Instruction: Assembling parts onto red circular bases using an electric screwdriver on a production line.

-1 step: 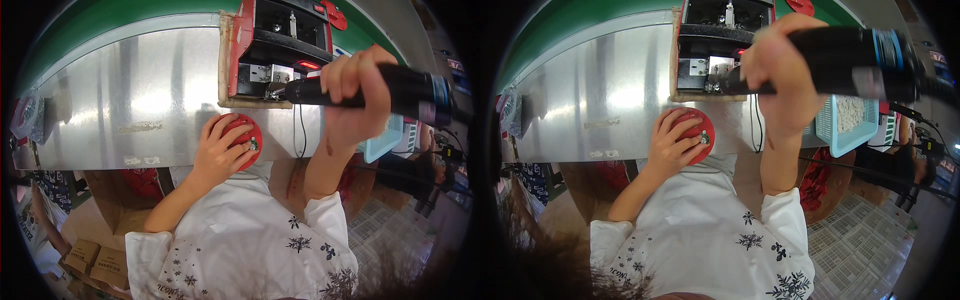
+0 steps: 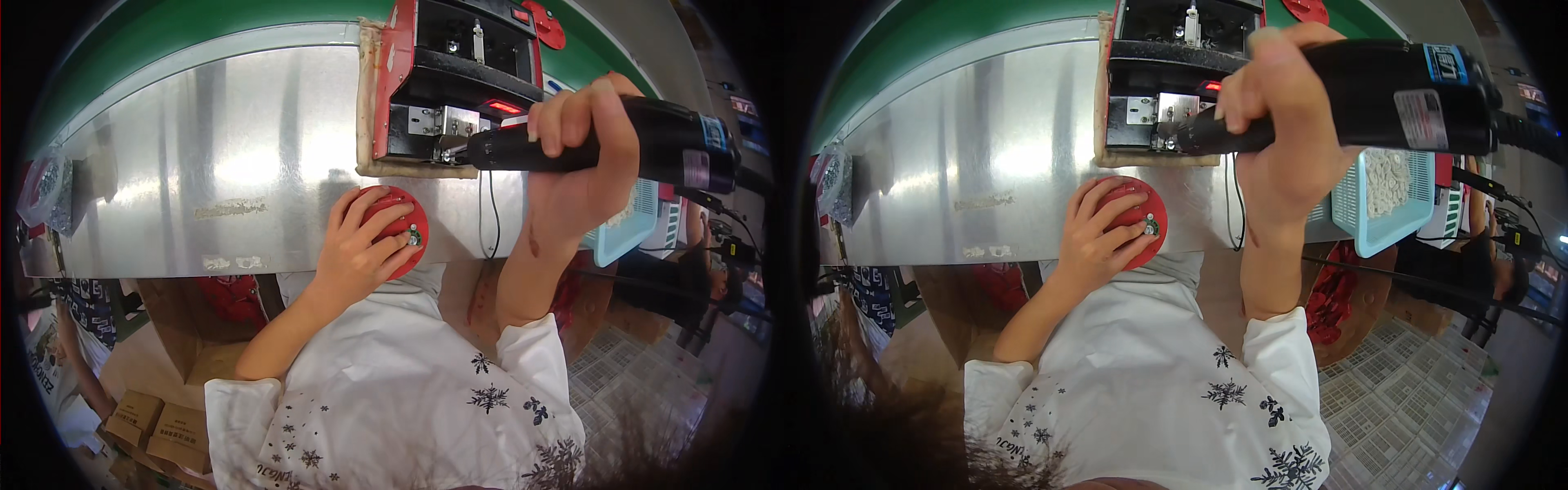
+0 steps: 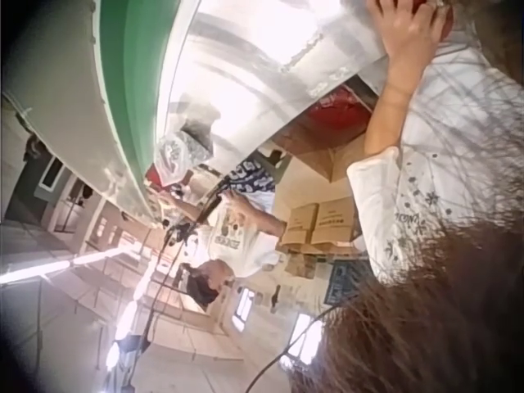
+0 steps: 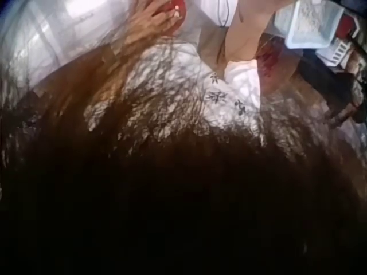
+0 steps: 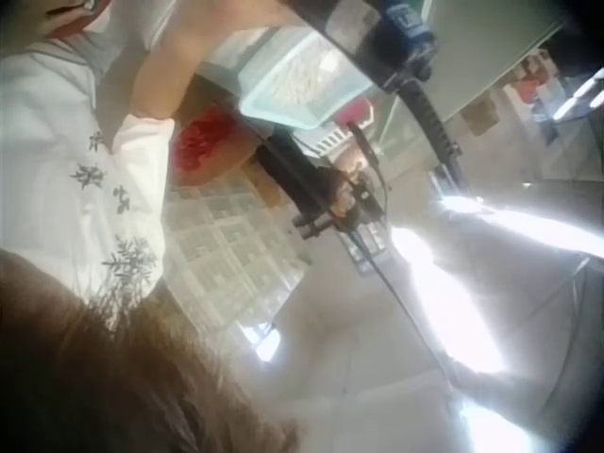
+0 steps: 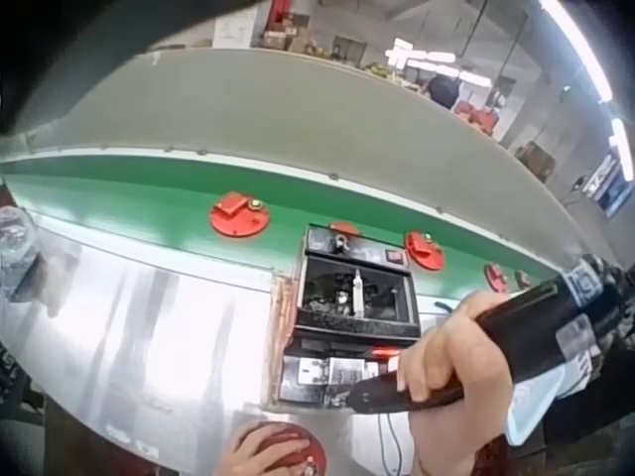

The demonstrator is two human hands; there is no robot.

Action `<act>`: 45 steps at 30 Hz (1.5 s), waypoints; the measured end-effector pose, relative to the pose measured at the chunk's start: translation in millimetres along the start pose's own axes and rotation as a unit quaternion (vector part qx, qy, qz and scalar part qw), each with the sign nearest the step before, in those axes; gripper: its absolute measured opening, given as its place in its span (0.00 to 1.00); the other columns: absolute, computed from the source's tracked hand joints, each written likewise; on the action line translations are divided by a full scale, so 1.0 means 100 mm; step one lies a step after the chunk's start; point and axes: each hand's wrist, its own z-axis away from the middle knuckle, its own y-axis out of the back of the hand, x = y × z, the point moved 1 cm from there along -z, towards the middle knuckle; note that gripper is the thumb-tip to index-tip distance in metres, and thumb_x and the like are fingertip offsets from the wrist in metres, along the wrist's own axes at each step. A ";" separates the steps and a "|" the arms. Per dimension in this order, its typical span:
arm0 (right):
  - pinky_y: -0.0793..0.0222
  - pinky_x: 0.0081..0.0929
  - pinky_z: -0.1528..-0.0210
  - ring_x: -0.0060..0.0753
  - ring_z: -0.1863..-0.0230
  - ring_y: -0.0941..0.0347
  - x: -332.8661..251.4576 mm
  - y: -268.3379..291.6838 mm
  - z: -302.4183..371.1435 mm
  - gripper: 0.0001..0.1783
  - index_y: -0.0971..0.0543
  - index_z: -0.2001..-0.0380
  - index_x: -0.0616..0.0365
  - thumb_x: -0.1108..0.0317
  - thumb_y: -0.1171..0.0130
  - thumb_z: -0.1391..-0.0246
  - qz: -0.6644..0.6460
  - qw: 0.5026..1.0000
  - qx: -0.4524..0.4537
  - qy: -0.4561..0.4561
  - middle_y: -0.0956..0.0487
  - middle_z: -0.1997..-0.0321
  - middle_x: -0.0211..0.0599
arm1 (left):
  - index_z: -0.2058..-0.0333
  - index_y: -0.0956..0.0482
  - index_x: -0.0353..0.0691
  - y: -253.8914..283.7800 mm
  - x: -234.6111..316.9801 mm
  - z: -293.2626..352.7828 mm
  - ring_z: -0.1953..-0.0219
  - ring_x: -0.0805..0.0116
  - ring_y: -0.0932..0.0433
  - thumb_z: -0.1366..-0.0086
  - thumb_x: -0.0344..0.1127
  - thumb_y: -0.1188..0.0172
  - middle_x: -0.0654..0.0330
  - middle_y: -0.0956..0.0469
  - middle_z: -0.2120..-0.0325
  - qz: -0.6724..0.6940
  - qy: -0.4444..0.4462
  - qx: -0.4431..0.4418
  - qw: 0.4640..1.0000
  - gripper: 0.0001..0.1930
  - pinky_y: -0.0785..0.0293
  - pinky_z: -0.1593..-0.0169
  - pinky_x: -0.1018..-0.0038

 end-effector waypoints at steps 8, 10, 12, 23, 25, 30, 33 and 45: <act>0.38 0.30 0.75 0.27 0.83 0.40 0.24 0.00 0.47 0.05 0.32 0.67 0.59 0.70 0.50 0.46 -0.011 0.999 0.039 0.001 0.37 0.83 0.31 | 0.74 0.17 0.42 0.01 0.01 -0.02 0.47 0.51 0.27 0.55 0.35 0.27 0.62 0.20 0.56 0.009 0.004 -0.010 1.000 0.09 0.36 0.40 0.52; 0.38 0.29 0.76 0.27 0.83 0.40 0.13 0.04 0.45 0.06 0.32 0.68 0.58 0.68 0.51 0.46 -0.003 0.999 0.036 0.005 0.37 0.83 0.31 | 0.75 0.17 0.42 0.01 0.03 -0.04 0.47 0.52 0.27 0.55 0.35 0.27 0.62 0.20 0.55 0.006 0.005 -0.003 1.000 0.09 0.37 0.40 0.52; 0.40 0.29 0.76 0.26 0.84 0.41 0.06 0.13 0.38 0.06 0.32 0.67 0.59 0.68 0.51 0.46 -0.051 0.998 0.005 0.018 0.37 0.83 0.31 | 0.75 0.17 0.42 0.01 0.02 -0.04 0.47 0.52 0.27 0.55 0.35 0.27 0.62 0.21 0.55 0.005 0.002 -0.004 1.000 0.09 0.37 0.40 0.51; 0.40 0.30 0.76 0.26 0.84 0.41 -0.06 0.30 0.49 0.11 0.31 0.62 0.58 0.65 0.51 0.47 -0.048 0.992 -0.060 0.105 0.36 0.82 0.31 | 0.73 0.18 0.43 0.00 0.05 -0.03 0.46 0.51 0.28 0.54 0.36 0.28 0.61 0.22 0.54 -0.027 -0.013 -0.022 0.999 0.10 0.39 0.39 0.49; 0.35 0.33 0.75 0.31 0.82 0.37 -0.11 0.33 0.44 0.12 0.35 0.59 0.59 0.70 0.49 0.46 -0.098 0.977 -0.083 0.169 0.33 0.80 0.37 | 0.73 0.18 0.43 -0.01 0.06 -0.03 0.46 0.50 0.28 0.54 0.36 0.28 0.61 0.22 0.54 -0.013 -0.011 -0.025 1.000 0.10 0.40 0.39 0.48; 0.35 0.32 0.76 0.32 0.83 0.37 -0.10 0.22 0.23 0.12 0.35 0.59 0.61 0.73 0.50 0.47 -0.104 0.978 -0.074 0.162 0.33 0.81 0.37 | 0.73 0.19 0.42 -0.02 0.05 -0.02 0.45 0.50 0.28 0.53 0.36 0.28 0.60 0.22 0.54 -0.005 -0.014 -0.015 1.000 0.10 0.40 0.39 0.48; 0.34 0.28 0.78 0.27 0.85 0.37 -0.06 0.15 0.14 0.10 0.34 0.63 0.66 0.76 0.48 0.49 -0.073 0.991 -0.073 0.091 0.32 0.83 0.36 | 0.73 0.19 0.42 -0.02 0.05 -0.03 0.45 0.50 0.28 0.53 0.36 0.28 0.60 0.22 0.54 -0.005 -0.013 -0.012 1.000 0.10 0.39 0.39 0.49; 0.33 0.19 0.78 0.24 0.80 0.29 0.15 0.03 -0.28 0.10 0.25 0.72 0.65 0.76 0.34 0.58 -0.169 0.911 -0.376 -0.004 0.24 0.77 0.35 | 0.72 0.20 0.42 0.00 0.00 0.04 0.45 0.52 0.30 0.50 0.37 0.31 0.61 0.23 0.53 -0.011 -0.004 -0.015 1.000 0.09 0.38 0.40 0.50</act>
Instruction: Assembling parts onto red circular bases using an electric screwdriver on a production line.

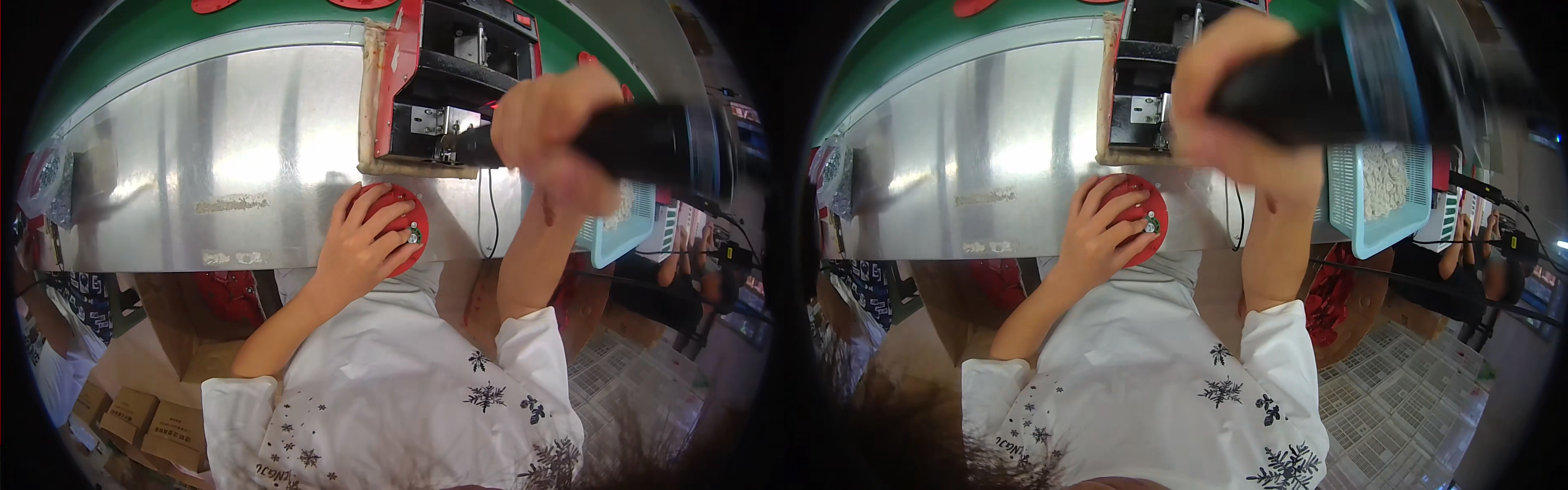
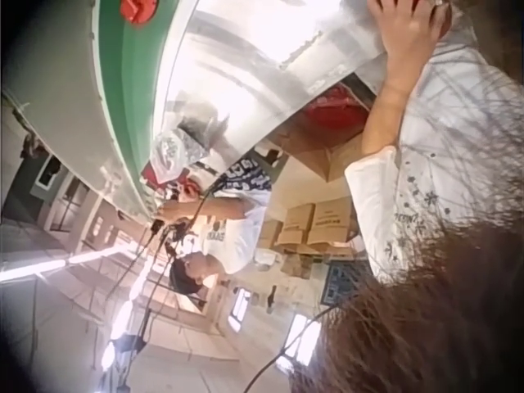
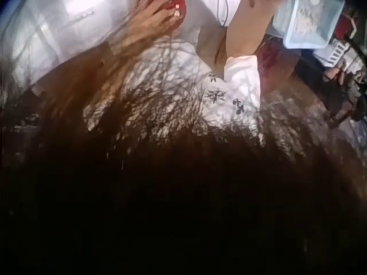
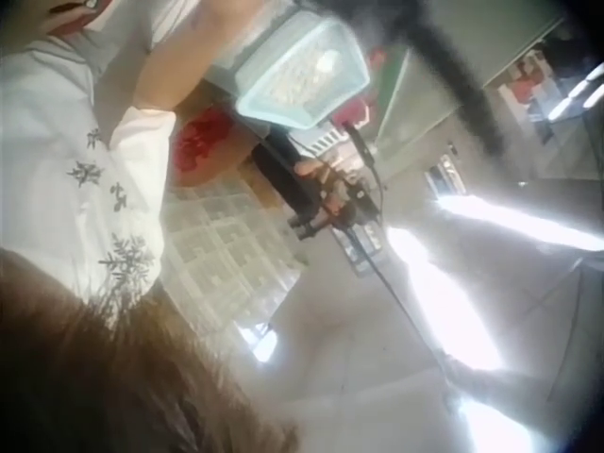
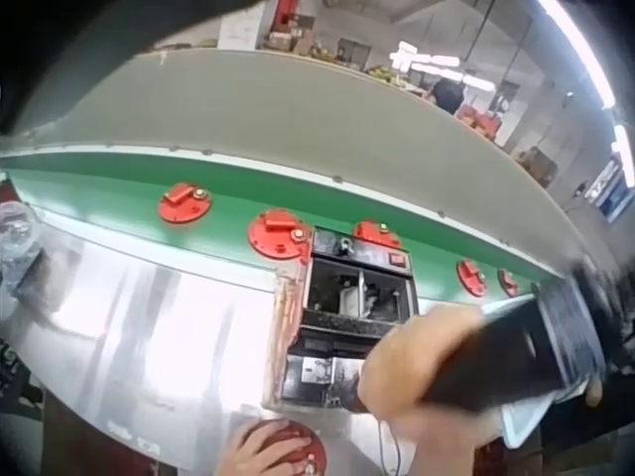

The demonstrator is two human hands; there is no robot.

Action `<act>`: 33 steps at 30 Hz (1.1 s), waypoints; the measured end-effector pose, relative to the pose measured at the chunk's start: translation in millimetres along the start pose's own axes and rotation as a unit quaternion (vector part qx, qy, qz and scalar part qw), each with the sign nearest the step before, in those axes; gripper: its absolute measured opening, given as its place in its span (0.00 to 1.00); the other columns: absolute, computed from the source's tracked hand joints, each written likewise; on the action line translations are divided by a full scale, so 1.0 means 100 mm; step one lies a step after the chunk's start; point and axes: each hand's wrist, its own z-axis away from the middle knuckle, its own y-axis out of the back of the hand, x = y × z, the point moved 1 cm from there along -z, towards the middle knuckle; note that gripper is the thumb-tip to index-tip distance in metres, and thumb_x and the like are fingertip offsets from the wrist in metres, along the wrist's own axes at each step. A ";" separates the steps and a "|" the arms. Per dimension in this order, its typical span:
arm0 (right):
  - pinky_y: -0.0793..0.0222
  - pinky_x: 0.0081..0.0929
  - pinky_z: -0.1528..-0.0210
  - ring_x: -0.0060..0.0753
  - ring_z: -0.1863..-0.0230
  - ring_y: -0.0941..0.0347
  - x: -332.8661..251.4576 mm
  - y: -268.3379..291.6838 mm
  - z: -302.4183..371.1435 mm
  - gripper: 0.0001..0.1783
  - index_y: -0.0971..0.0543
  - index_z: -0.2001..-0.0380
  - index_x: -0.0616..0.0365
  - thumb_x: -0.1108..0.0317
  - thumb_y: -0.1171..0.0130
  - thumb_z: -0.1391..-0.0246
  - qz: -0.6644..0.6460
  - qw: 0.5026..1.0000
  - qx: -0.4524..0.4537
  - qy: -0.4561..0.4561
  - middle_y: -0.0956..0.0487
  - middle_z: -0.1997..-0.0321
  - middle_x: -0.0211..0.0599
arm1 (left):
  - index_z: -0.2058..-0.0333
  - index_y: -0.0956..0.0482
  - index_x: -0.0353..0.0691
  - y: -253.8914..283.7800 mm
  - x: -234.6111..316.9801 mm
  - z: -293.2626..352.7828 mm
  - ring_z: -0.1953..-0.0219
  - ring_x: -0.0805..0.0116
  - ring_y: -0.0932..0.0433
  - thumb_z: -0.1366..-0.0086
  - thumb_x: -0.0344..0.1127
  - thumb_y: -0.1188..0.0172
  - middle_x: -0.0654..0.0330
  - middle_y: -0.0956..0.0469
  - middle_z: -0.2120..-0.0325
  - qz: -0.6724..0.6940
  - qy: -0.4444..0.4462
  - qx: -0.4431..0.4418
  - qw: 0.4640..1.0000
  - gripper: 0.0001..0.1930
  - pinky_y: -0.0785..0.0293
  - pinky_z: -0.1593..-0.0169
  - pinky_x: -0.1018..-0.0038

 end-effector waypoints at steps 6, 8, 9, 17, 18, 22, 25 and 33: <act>0.43 0.24 0.78 0.21 0.86 0.44 -0.06 -0.14 0.01 0.07 0.31 0.66 0.62 0.69 0.52 0.44 0.115 0.959 0.251 -0.068 0.40 0.84 0.26 | 0.73 0.19 0.41 0.02 0.04 -0.05 0.45 0.51 0.29 0.55 0.36 0.32 0.60 0.23 0.53 0.028 -0.004 0.004 1.000 0.10 0.38 0.40 0.50; 0.42 0.24 0.80 0.20 0.87 0.45 -0.07 -0.22 0.25 0.09 0.31 0.65 0.62 0.68 0.52 0.45 0.086 0.958 0.258 -0.089 0.41 0.85 0.25 | 0.73 0.19 0.39 0.06 0.05 -0.04 0.45 0.49 0.30 0.60 0.32 0.39 0.59 0.23 0.53 0.050 0.007 -0.001 0.999 0.11 0.40 0.39 0.49; 0.42 0.24 0.81 0.20 0.88 0.45 -0.11 -0.27 0.42 0.08 0.32 0.66 0.60 0.68 0.51 0.46 0.066 0.961 0.257 -0.083 0.40 0.85 0.25 | 0.73 0.19 0.39 0.04 0.05 -0.05 0.45 0.49 0.30 0.60 0.32 0.39 0.59 0.23 0.53 0.057 0.005 -0.005 0.998 0.11 0.40 0.39 0.49; 0.35 0.29 0.77 0.27 0.84 0.36 0.00 -0.68 1.30 0.10 0.35 0.65 0.57 0.70 0.45 0.46 0.045 0.956 0.289 -0.002 0.32 0.82 0.33 | 0.70 0.19 0.39 0.01 -0.03 0.01 0.45 0.43 0.29 0.65 0.31 0.50 0.53 0.23 0.53 0.049 -0.019 -0.001 0.999 0.19 0.43 0.38 0.45; 0.36 0.27 0.78 0.25 0.85 0.38 0.04 -0.69 1.32 0.08 0.34 0.65 0.56 0.69 0.48 0.47 0.057 0.951 0.304 -0.002 0.34 0.83 0.30 | 0.70 0.19 0.39 0.00 -0.04 0.01 0.45 0.43 0.29 0.65 0.31 0.50 0.53 0.23 0.53 0.050 -0.018 -0.003 0.999 0.19 0.43 0.38 0.45; 0.38 0.25 0.79 0.23 0.87 0.40 0.10 -0.70 1.36 0.07 0.34 0.66 0.55 0.67 0.50 0.48 0.066 0.943 0.325 -0.008 0.36 0.84 0.28 | 0.70 0.19 0.39 -0.03 -0.03 0.02 0.45 0.43 0.29 0.65 0.31 0.49 0.53 0.22 0.53 0.048 -0.018 0.000 0.999 0.19 0.43 0.38 0.45; 0.37 0.25 0.79 0.23 0.87 0.41 0.13 -0.69 1.36 0.08 0.34 0.65 0.56 0.67 0.50 0.48 0.068 0.941 0.331 -0.018 0.36 0.84 0.28 | 0.70 0.19 0.39 -0.02 -0.03 0.02 0.45 0.43 0.29 0.65 0.30 0.49 0.54 0.22 0.53 0.046 -0.015 -0.001 0.999 0.19 0.43 0.38 0.45; 0.34 0.23 0.80 0.24 0.87 0.36 0.15 -0.84 1.27 0.08 0.35 0.69 0.55 0.69 0.45 0.46 0.133 0.959 0.248 -0.009 0.33 0.85 0.27 | 0.70 0.19 0.40 0.00 -0.02 0.03 0.44 0.43 0.30 0.65 0.29 0.48 0.55 0.22 0.52 0.048 -0.009 -0.012 0.999 0.18 0.43 0.37 0.45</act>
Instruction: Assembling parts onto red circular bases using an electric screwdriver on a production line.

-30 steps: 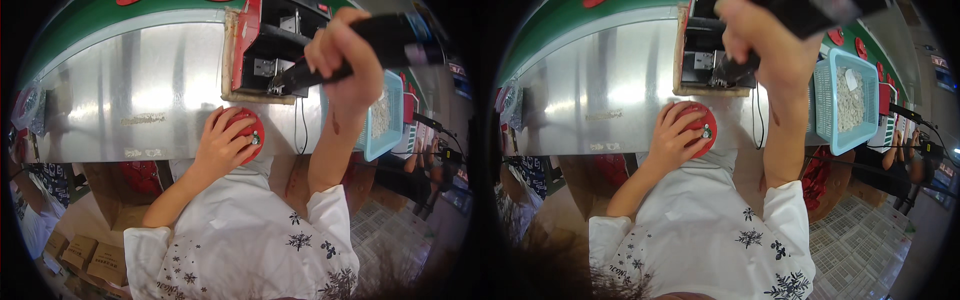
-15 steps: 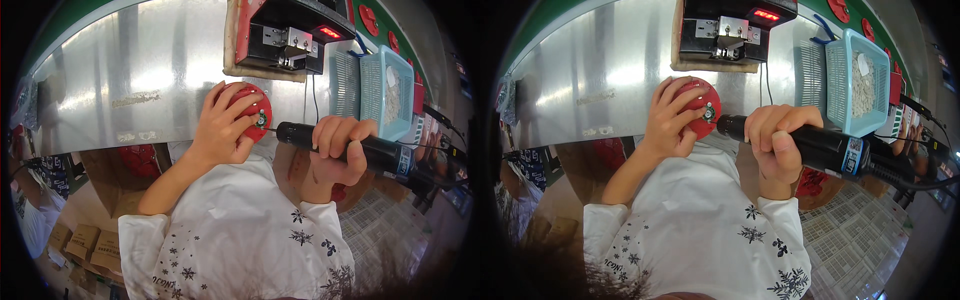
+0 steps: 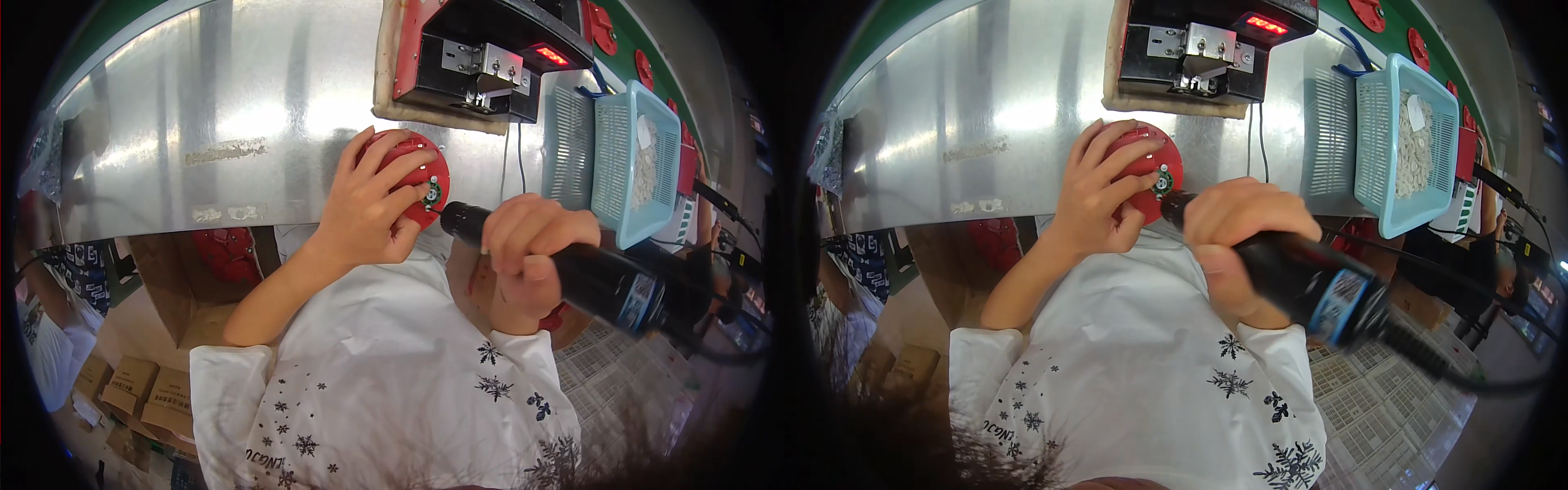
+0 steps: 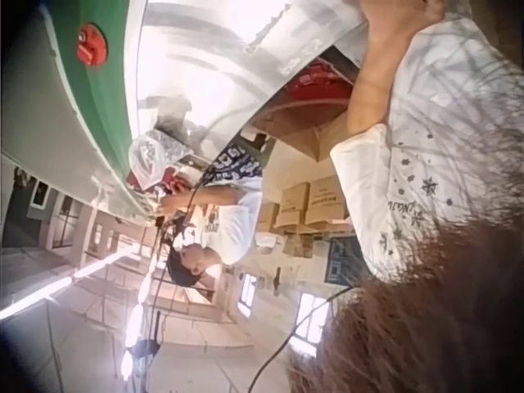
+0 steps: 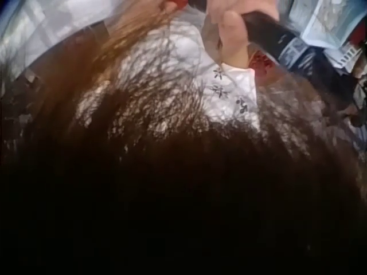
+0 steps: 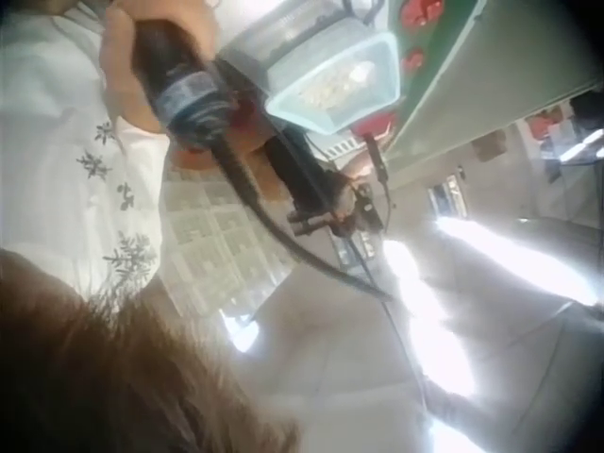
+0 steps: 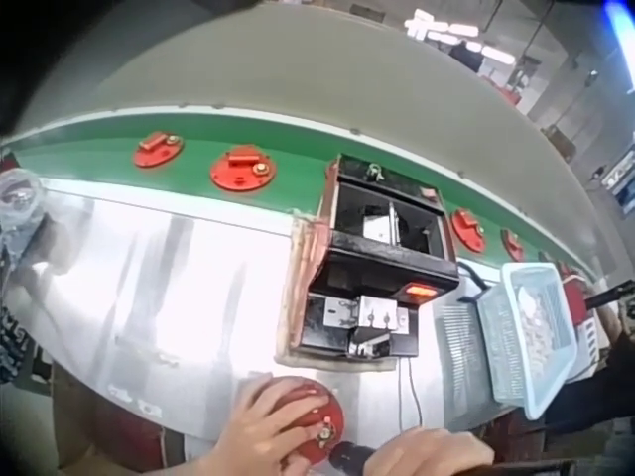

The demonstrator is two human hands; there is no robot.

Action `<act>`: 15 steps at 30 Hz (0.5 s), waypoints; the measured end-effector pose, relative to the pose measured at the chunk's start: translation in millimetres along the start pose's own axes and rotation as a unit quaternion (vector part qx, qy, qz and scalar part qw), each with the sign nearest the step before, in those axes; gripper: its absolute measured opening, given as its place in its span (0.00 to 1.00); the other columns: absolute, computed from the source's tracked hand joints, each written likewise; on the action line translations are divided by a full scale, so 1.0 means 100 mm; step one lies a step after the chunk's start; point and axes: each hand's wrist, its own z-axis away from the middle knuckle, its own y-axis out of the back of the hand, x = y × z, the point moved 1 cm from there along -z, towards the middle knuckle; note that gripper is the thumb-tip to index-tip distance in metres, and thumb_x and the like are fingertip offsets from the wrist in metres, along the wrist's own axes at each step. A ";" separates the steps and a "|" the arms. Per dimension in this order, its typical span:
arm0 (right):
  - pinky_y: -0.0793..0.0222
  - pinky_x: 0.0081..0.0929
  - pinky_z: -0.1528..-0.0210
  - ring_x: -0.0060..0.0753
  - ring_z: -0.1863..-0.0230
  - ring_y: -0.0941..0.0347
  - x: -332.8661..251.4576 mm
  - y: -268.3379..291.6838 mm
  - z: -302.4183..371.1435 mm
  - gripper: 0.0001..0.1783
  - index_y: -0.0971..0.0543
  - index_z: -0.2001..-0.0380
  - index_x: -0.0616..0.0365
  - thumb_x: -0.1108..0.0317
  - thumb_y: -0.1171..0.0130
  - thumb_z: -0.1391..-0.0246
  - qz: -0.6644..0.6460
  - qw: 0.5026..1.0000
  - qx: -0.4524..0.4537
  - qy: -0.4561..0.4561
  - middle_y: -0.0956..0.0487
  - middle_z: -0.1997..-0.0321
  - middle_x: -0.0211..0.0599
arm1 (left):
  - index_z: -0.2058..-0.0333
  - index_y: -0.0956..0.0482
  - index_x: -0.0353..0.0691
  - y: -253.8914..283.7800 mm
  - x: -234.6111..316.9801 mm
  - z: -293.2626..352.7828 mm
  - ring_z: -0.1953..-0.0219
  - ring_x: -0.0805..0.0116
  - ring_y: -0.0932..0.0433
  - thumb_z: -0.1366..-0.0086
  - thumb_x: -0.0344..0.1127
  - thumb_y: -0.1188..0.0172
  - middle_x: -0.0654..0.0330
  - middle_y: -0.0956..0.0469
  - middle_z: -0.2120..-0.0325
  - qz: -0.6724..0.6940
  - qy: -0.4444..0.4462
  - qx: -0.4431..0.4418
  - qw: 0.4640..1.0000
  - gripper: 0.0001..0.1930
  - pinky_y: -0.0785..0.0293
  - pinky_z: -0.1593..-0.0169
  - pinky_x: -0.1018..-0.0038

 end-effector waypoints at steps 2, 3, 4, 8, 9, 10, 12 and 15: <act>0.33 0.23 0.78 0.25 0.87 0.35 0.01 -0.09 -0.01 0.10 0.35 0.70 0.54 0.69 0.42 0.47 0.073 0.996 -0.047 0.010 0.32 0.86 0.27 | 0.70 0.19 0.40 0.01 0.00 0.00 0.44 0.43 0.30 0.65 0.28 0.47 0.56 0.23 0.51 -0.003 0.004 0.001 1.000 0.18 0.44 0.37 0.45; 0.33 0.24 0.78 0.24 0.87 0.35 0.00 -0.12 -0.01 0.11 0.35 0.71 0.54 0.70 0.41 0.48 0.066 0.997 -0.030 -0.009 0.32 0.85 0.28 | 0.70 0.19 0.40 0.01 0.00 0.00 0.44 0.43 0.30 0.65 0.28 0.47 0.56 0.23 0.51 -0.002 0.004 0.001 1.000 0.18 0.44 0.37 0.45; 0.33 0.24 0.78 0.24 0.87 0.35 -0.01 -0.13 0.00 0.11 0.35 0.71 0.54 0.70 0.41 0.48 0.067 0.997 -0.030 -0.009 0.32 0.85 0.28 | 0.69 0.19 0.40 0.01 0.01 0.00 0.44 0.44 0.30 0.65 0.28 0.47 0.56 0.23 0.51 -0.001 0.003 0.000 1.000 0.18 0.44 0.37 0.44; 0.33 0.26 0.77 0.25 0.85 0.36 -0.01 -0.11 -0.03 0.11 0.36 0.72 0.56 0.71 0.41 0.47 0.020 0.996 0.029 -0.076 0.31 0.84 0.32 | 0.68 0.19 0.40 0.03 0.03 -0.02 0.43 0.44 0.31 0.63 0.27 0.45 0.57 0.24 0.50 0.001 0.005 -0.012 1.000 0.18 0.44 0.37 0.44; 0.33 0.26 0.77 0.25 0.85 0.36 -0.01 -0.12 -0.03 0.11 0.36 0.72 0.56 0.71 0.42 0.47 0.026 0.997 0.027 -0.073 0.31 0.84 0.32 | 0.68 0.19 0.40 0.04 0.03 -0.02 0.43 0.44 0.31 0.63 0.27 0.45 0.57 0.24 0.50 0.001 0.005 -0.012 1.000 0.18 0.44 0.37 0.44; 0.33 0.26 0.77 0.25 0.85 0.36 -0.02 -0.13 -0.03 0.11 0.36 0.72 0.56 0.71 0.42 0.47 0.032 0.997 0.026 -0.070 0.31 0.84 0.32 | 0.68 0.19 0.40 0.06 0.04 -0.01 0.43 0.44 0.31 0.62 0.28 0.43 0.57 0.24 0.50 0.001 0.005 -0.018 1.000 0.17 0.45 0.36 0.44; 0.33 0.27 0.76 0.25 0.85 0.36 -0.02 -0.12 0.00 0.10 0.35 0.72 0.56 0.72 0.42 0.47 0.027 0.997 0.024 -0.071 0.31 0.84 0.32 | 0.67 0.20 0.41 0.08 0.06 -0.03 0.42 0.45 0.32 0.61 0.28 0.40 0.57 0.25 0.49 0.002 -0.001 -0.023 1.000 0.17 0.45 0.36 0.44; 0.32 0.28 0.74 0.27 0.83 0.34 -0.04 -0.12 0.00 0.10 0.34 0.72 0.57 0.73 0.41 0.48 0.049 0.997 -0.004 -0.055 0.30 0.83 0.32 | 0.68 0.21 0.39 0.15 0.09 -0.06 0.41 0.48 0.35 0.59 0.36 0.32 0.58 0.28 0.48 0.006 -0.001 -0.056 0.998 0.17 0.45 0.36 0.46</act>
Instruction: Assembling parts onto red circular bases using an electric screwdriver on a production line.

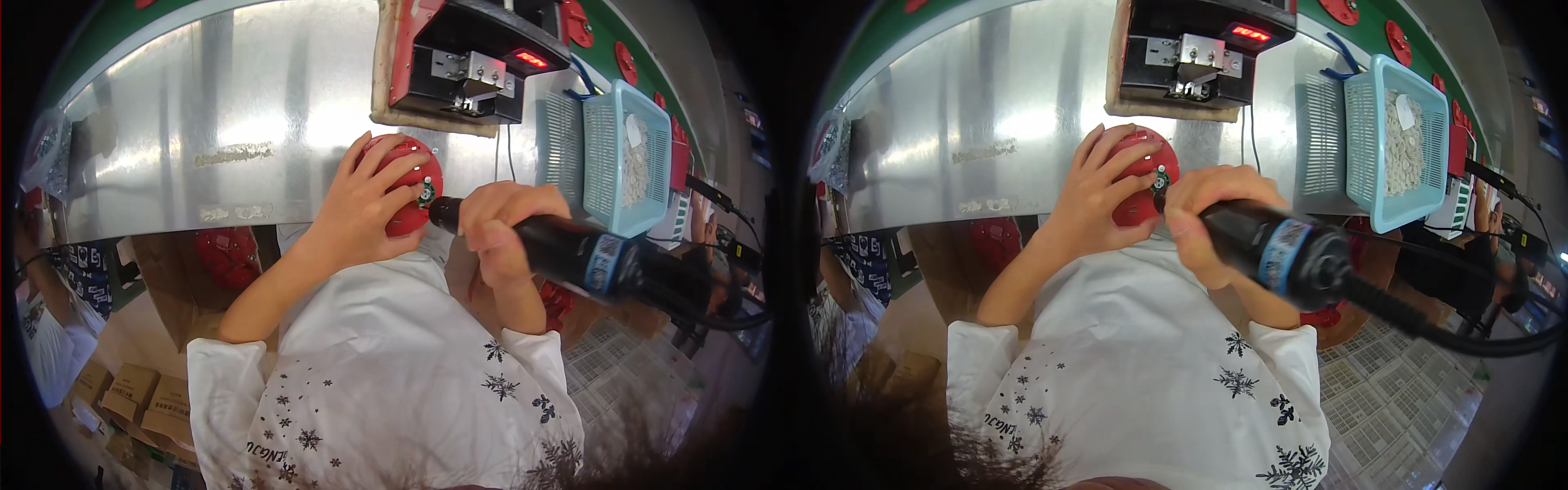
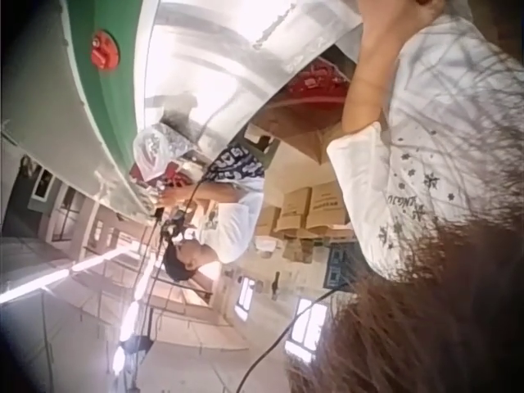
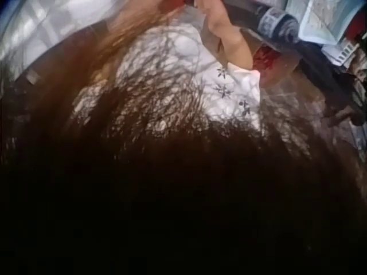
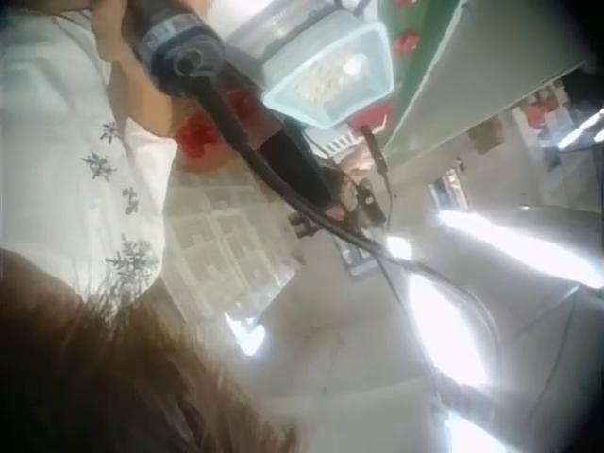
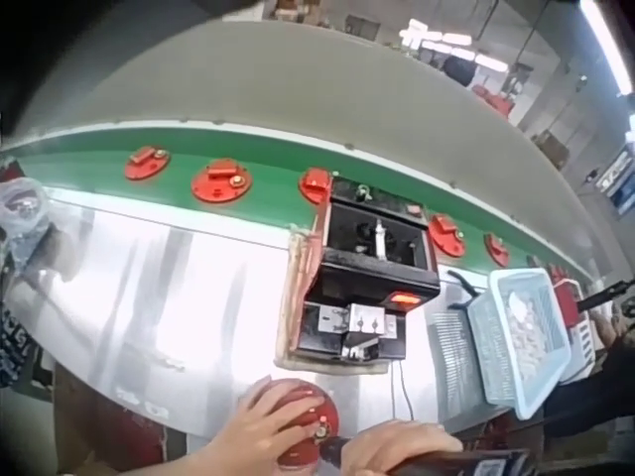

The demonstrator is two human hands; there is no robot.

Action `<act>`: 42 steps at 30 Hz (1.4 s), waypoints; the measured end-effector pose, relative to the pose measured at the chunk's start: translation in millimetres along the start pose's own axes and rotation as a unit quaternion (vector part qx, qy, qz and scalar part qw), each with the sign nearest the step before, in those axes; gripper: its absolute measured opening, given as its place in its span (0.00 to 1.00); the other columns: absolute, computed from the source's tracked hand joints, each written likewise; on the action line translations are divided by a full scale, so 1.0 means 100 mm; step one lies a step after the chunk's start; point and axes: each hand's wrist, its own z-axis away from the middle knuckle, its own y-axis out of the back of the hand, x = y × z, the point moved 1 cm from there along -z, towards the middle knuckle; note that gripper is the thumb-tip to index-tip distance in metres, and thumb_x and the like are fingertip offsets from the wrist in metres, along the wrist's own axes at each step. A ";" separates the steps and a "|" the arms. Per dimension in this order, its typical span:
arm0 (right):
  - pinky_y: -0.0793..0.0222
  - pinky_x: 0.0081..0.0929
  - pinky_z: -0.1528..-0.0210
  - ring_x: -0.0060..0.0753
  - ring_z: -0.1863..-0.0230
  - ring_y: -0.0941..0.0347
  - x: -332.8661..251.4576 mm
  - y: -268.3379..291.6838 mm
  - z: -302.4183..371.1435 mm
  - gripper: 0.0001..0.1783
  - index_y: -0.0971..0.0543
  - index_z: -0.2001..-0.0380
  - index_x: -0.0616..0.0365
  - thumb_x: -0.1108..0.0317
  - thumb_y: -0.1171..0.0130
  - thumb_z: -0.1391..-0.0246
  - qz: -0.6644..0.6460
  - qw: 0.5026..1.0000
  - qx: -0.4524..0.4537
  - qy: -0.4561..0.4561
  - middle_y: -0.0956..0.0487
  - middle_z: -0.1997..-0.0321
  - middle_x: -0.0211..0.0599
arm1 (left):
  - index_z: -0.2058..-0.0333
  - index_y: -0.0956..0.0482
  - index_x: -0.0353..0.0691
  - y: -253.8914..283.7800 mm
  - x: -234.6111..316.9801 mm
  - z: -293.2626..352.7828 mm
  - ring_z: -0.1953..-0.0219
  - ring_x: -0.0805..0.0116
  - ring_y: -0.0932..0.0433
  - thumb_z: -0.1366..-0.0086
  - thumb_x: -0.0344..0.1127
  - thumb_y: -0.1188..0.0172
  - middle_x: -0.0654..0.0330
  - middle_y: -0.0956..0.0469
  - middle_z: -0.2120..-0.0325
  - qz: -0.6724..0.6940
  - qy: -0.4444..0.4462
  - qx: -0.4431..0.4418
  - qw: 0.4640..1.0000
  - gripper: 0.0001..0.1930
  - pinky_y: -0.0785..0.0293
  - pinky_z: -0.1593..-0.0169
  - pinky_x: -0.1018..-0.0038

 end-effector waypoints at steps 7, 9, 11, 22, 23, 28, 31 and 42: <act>0.34 0.27 0.80 0.26 0.84 0.34 -0.33 0.08 -0.07 0.12 0.31 0.67 0.55 0.64 0.39 0.46 -0.091 0.993 -0.035 0.062 0.29 0.81 0.29 | 0.61 0.23 0.41 0.02 -0.01 0.13 0.39 0.45 0.39 0.63 0.44 0.24 0.57 0.31 0.45 -0.056 -0.011 -0.028 0.998 0.28 0.47 0.36 0.43; 0.35 0.25 0.79 0.24 0.84 0.35 -0.46 0.14 -0.13 0.11 0.32 0.65 0.55 0.60 0.46 0.44 -0.088 0.988 0.016 0.129 0.32 0.83 0.27 | 0.61 0.23 0.41 0.08 0.03 0.24 0.39 0.43 0.39 0.62 0.43 0.24 0.57 0.31 0.45 -0.060 0.002 -0.028 0.998 0.28 0.46 0.36 0.42; 0.35 0.27 0.77 0.26 0.83 0.36 -0.34 0.13 -0.24 0.11 0.32 0.66 0.57 0.63 0.45 0.47 -0.070 0.986 0.086 0.122 0.33 0.83 0.30 | 0.63 0.22 0.40 0.15 0.05 0.41 0.40 0.40 0.37 0.63 0.39 0.25 0.54 0.29 0.46 -0.082 0.009 0.002 0.997 0.26 0.43 0.38 0.42; 0.38 0.28 0.75 0.27 0.84 0.40 0.27 0.22 -0.38 0.07 0.33 0.67 0.61 0.72 0.50 0.50 -0.038 0.992 0.106 0.063 0.38 0.83 0.33 | 0.59 0.24 0.38 0.81 0.05 2.33 0.38 0.41 0.38 0.60 0.33 0.27 0.52 0.30 0.44 -0.296 0.293 0.151 0.897 0.26 0.41 0.38 0.48; 0.38 0.28 0.75 0.27 0.84 0.40 0.27 0.22 -0.39 0.07 0.33 0.67 0.61 0.72 0.50 0.50 -0.042 0.991 0.106 0.063 0.38 0.83 0.33 | 0.58 0.24 0.38 0.78 -0.09 2.55 0.38 0.42 0.38 0.59 0.33 0.26 0.52 0.30 0.44 -0.305 0.324 0.151 0.883 0.26 0.41 0.37 0.48; 0.41 0.27 0.76 0.27 0.84 0.41 0.18 0.22 -0.39 0.08 0.33 0.65 0.60 0.69 0.52 0.48 -0.097 0.989 0.099 0.061 0.38 0.83 0.32 | 0.57 0.25 0.37 0.61 -0.62 2.86 0.41 0.45 0.34 0.56 0.34 0.25 0.51 0.28 0.47 -0.422 0.421 0.084 0.799 0.26 0.38 0.40 0.52; 0.43 0.27 0.77 0.25 0.84 0.42 -0.03 0.27 -0.39 0.08 0.32 0.65 0.59 0.66 0.52 0.46 -0.107 0.985 0.110 0.078 0.38 0.84 0.31 | 0.62 0.24 0.36 0.70 -0.61 2.54 0.51 0.48 0.28 0.53 0.31 0.28 0.51 0.24 0.56 -0.282 0.301 0.120 0.903 0.20 0.33 0.47 0.56; 0.43 0.26 0.72 0.25 0.81 0.41 -0.68 0.43 -1.41 0.08 0.30 0.72 0.56 0.64 0.49 0.45 -0.048 0.923 0.178 0.337 0.38 0.82 0.28 | 0.61 0.23 0.32 1.08 -1.08 -0.86 0.59 0.47 0.23 0.45 0.36 0.35 0.48 0.21 0.63 -0.177 -0.006 0.187 0.966 0.15 0.27 0.54 0.60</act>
